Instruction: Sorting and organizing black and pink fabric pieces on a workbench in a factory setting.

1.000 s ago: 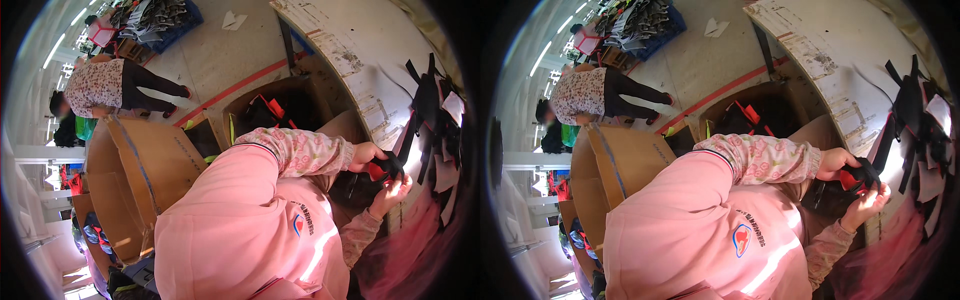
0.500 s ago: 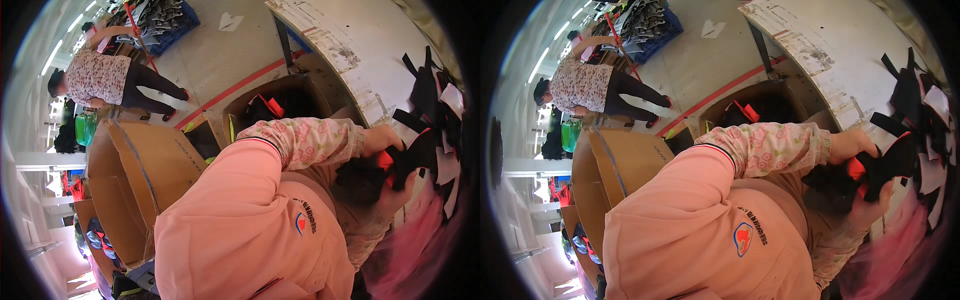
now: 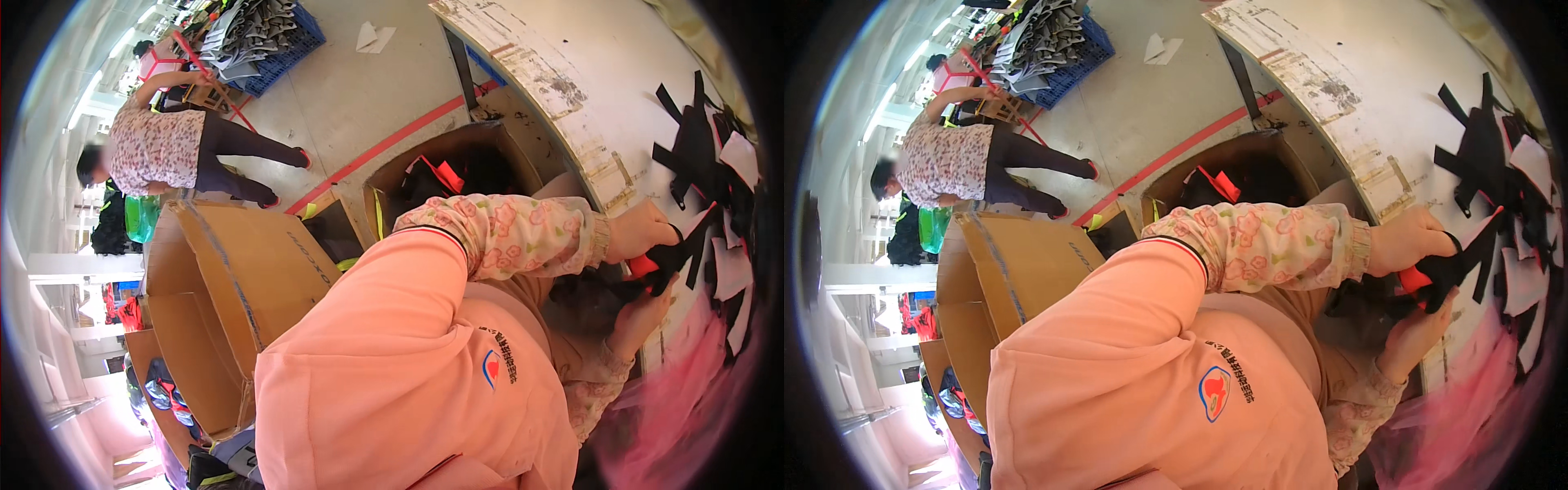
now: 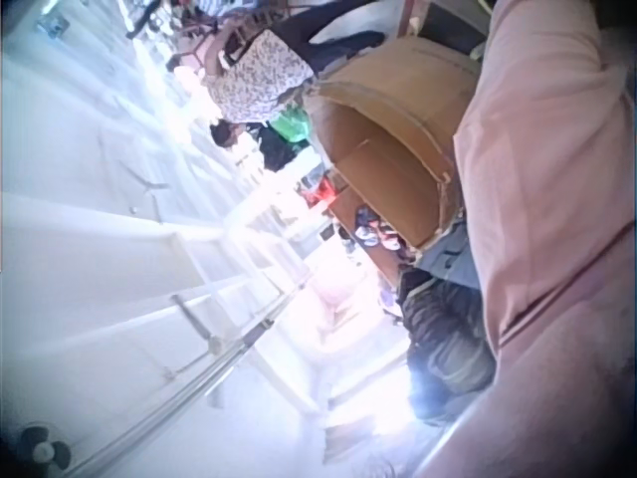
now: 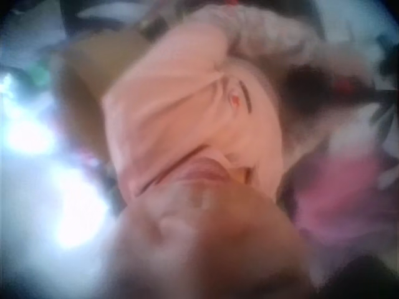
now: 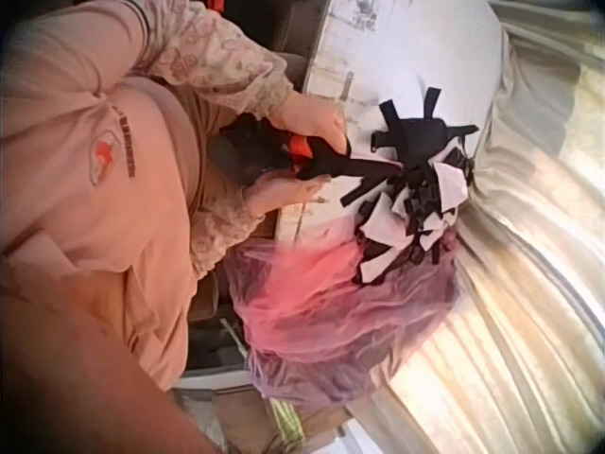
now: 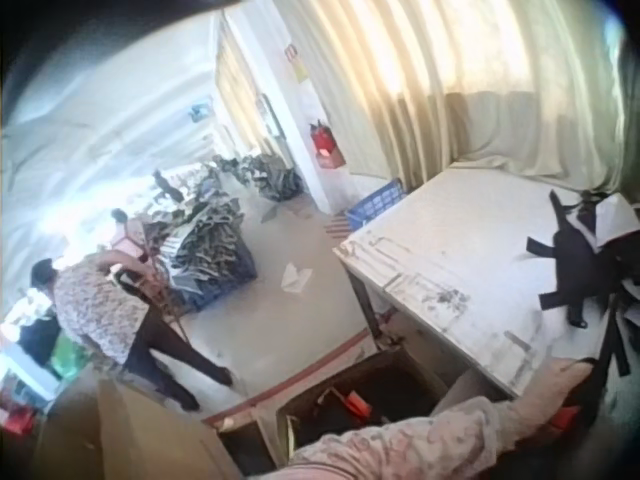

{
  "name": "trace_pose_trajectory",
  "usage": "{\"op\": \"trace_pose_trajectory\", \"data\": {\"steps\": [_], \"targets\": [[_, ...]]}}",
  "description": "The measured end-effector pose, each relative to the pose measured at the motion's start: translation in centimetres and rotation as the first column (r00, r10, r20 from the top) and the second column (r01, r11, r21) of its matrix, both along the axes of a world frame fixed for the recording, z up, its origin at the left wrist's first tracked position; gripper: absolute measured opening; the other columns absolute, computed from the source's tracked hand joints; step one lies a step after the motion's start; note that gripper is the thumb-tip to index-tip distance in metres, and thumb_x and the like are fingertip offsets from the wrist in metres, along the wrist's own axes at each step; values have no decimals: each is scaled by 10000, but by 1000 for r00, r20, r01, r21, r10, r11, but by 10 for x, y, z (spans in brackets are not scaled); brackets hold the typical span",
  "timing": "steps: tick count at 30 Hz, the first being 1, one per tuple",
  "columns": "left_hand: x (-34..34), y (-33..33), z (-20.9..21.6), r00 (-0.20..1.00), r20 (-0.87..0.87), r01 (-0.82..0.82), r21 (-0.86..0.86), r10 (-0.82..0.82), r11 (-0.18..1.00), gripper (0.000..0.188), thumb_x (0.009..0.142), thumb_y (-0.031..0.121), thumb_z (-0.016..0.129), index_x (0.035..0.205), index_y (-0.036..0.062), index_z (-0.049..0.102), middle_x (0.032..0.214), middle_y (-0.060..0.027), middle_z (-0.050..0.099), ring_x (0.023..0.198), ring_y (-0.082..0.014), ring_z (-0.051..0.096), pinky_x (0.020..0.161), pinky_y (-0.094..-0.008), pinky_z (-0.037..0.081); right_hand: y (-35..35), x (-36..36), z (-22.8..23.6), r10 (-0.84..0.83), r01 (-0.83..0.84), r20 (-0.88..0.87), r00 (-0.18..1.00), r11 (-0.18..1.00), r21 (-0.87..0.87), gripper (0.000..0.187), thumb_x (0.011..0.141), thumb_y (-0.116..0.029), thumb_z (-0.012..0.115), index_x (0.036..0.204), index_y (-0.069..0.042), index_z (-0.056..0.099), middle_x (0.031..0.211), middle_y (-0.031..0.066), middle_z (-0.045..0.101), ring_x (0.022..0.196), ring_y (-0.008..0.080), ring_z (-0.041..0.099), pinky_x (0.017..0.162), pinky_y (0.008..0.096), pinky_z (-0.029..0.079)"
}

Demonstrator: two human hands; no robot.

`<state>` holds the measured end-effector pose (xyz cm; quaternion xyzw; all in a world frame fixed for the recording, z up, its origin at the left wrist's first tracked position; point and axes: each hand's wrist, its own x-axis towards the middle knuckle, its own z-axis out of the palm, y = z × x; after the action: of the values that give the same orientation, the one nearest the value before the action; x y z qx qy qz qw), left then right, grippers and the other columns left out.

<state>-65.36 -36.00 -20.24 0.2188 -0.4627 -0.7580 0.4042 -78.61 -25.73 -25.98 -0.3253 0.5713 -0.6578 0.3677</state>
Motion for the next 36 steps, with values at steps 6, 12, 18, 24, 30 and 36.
{"op": "trace_pose_trajectory", "data": {"steps": [6, 12, 18, 24, 30, 36], "targets": [[-2, -5, -50, 994, 21, -80, -547, 109, 833, 183, 763, 114, 581, 769, -64, 624, 691, -50, 609, 611, -79, 514, 562, -261, 421, 10, -18, -12, -23, 2, 306, 952, 998, 66, 377, 966, -322, 456, 1137, 3, 542, 1047, 72, 582, 1007, 181, 548, 896, 314, 418], [8, 9, -14, 965, -250, 123, 148, -84, 981, 162, 807, 137, 585, 782, -5, 659, 762, -45, 633, 679, -106, 544, 626, -261, 446, 3, -1, 17, 160, 6, 687, 709, 973, -233, 401, 955, -367, 463, 1130, -15, 543, 1104, 86, 581, 1039, 190, 535, 934, 348, 402], [0, 13, -19, 966, 44, 243, 159, -253, 957, 184, 874, 252, 588, 892, 68, 595, 818, -28, 580, 730, -116, 554, 677, -253, 454, 3, -2, 36, -2, -25, -68, 998, 920, -391, 453, 941, -287, 280, 1110, 30, 557, 1093, 93, 596, 1000, 225, 569, 914, 360, 432], [20, 28, -29, 956, 38, 243, 447, -290, 861, 190, 910, 303, 560, 987, 130, 548, 887, 25, 551, 760, -89, 531, 699, -271, 443, -7, 17, 44, -155, 281, 483, 862, 939, -201, 408, 970, -351, 383, 963, -28, 631, 913, 79, 667, 838, 180, 634, 810, 315, 483], [20, 30, -44, 950, -107, 307, 494, -293, 814, 238, 942, 288, 497, 1079, 102, 554, 1013, -23, 607, 888, -124, 580, 775, -292, 465, 5, 20, 38, -156, 296, 480, 863, 926, -232, 319, 953, -311, 470, 917, -23, 602, 855, 73, 646, 746, 158, 629, 681, 285, 509], [16, 20, -20, 804, -477, 546, 352, -356, 760, 467, 986, 360, 337, 1268, 6, 450, 1250, -123, 532, 1179, -242, 492, 1022, -406, 357, 7, 18, 31, 20, 219, 798, 602, 957, -190, 392, 959, -354, 447, 986, 6, 600, 964, 81, 643, 936, 189, 595, 866, 336, 449]]}}
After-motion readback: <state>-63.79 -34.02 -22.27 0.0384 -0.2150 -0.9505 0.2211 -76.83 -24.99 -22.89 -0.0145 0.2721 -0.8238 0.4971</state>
